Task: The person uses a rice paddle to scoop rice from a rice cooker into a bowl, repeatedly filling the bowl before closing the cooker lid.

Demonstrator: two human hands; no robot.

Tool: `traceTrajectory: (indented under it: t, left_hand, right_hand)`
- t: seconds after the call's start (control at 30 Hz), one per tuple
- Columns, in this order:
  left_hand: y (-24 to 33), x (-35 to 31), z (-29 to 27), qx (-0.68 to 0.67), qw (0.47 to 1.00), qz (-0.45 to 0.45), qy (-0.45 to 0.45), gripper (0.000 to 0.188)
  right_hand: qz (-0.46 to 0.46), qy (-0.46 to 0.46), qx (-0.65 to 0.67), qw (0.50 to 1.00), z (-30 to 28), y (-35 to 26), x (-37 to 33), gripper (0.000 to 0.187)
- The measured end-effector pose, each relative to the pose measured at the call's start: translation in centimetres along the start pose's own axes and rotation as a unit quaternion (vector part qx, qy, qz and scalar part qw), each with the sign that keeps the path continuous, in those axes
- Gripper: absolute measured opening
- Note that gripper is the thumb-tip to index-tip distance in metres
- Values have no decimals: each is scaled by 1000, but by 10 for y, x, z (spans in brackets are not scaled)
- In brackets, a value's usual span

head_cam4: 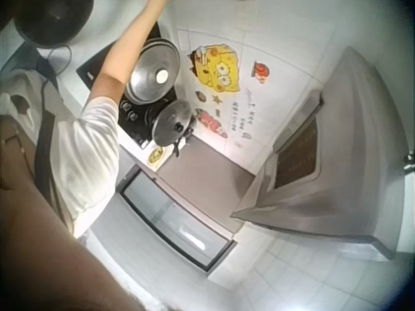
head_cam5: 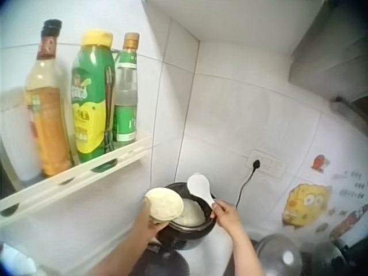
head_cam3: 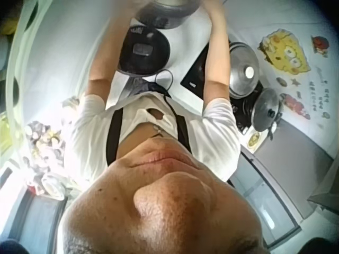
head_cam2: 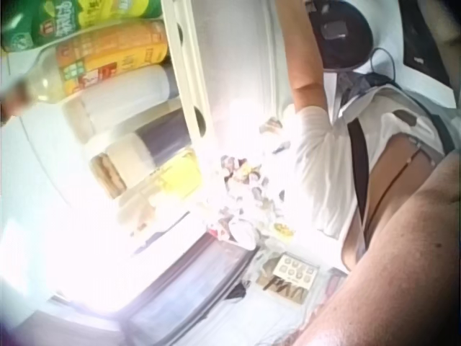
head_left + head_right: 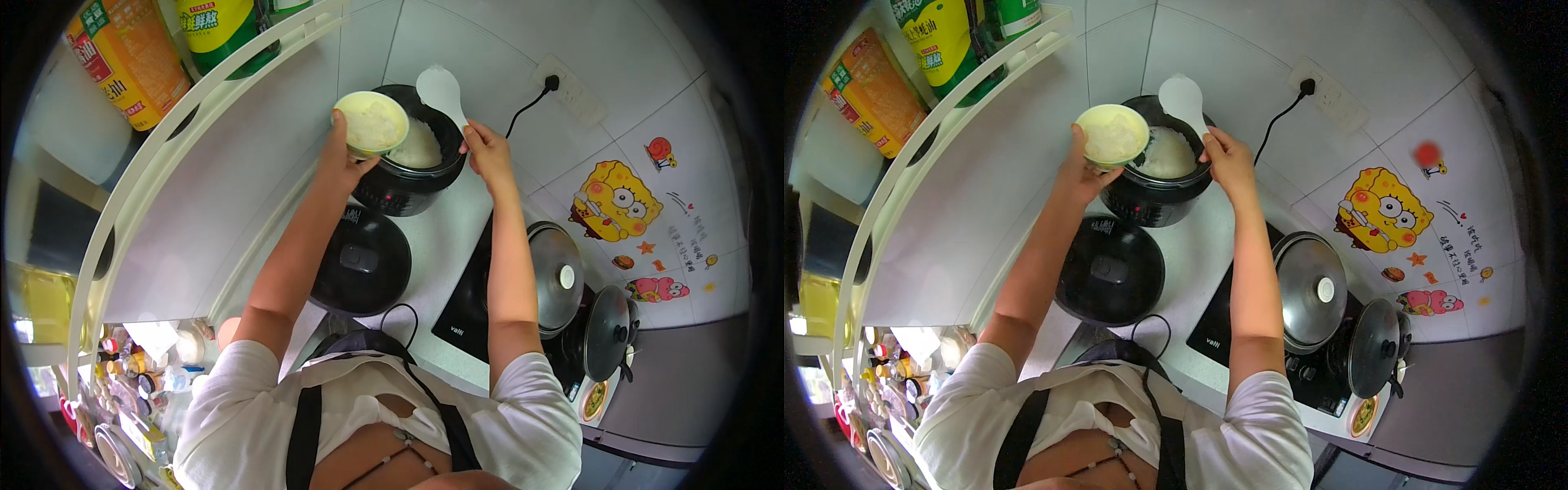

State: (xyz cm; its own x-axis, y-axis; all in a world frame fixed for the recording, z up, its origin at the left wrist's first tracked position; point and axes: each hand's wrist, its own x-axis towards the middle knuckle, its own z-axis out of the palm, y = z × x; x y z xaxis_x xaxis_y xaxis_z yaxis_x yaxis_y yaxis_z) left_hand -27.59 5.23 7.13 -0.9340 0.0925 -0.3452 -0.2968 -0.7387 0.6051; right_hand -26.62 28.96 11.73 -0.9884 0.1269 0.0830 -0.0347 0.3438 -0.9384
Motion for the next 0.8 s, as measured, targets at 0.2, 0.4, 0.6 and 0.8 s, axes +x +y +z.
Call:
traceTrajectory:
  t: [0.2, 0.4, 0.6, 0.8]
  left_hand:
    - [6, -18, -29, 34, 997, 12, 64, 66]
    - [-2, -20, -51, 12, 997, -2, 73, 65]
    - [4, -19, -53, -7, 998, -1, 65, 61]
    - [6, -16, -57, -23, 998, -10, 52, 60]
  right_hand:
    - [-13, -69, -332, 941, -12, 41, 42, 42]
    - [62, -140, -474, 867, 14, 59, 96, 19]
    - [184, -135, -423, 877, 36, 70, 129, 13]
    - [218, -131, -362, 897, 41, 76, 134, 13]
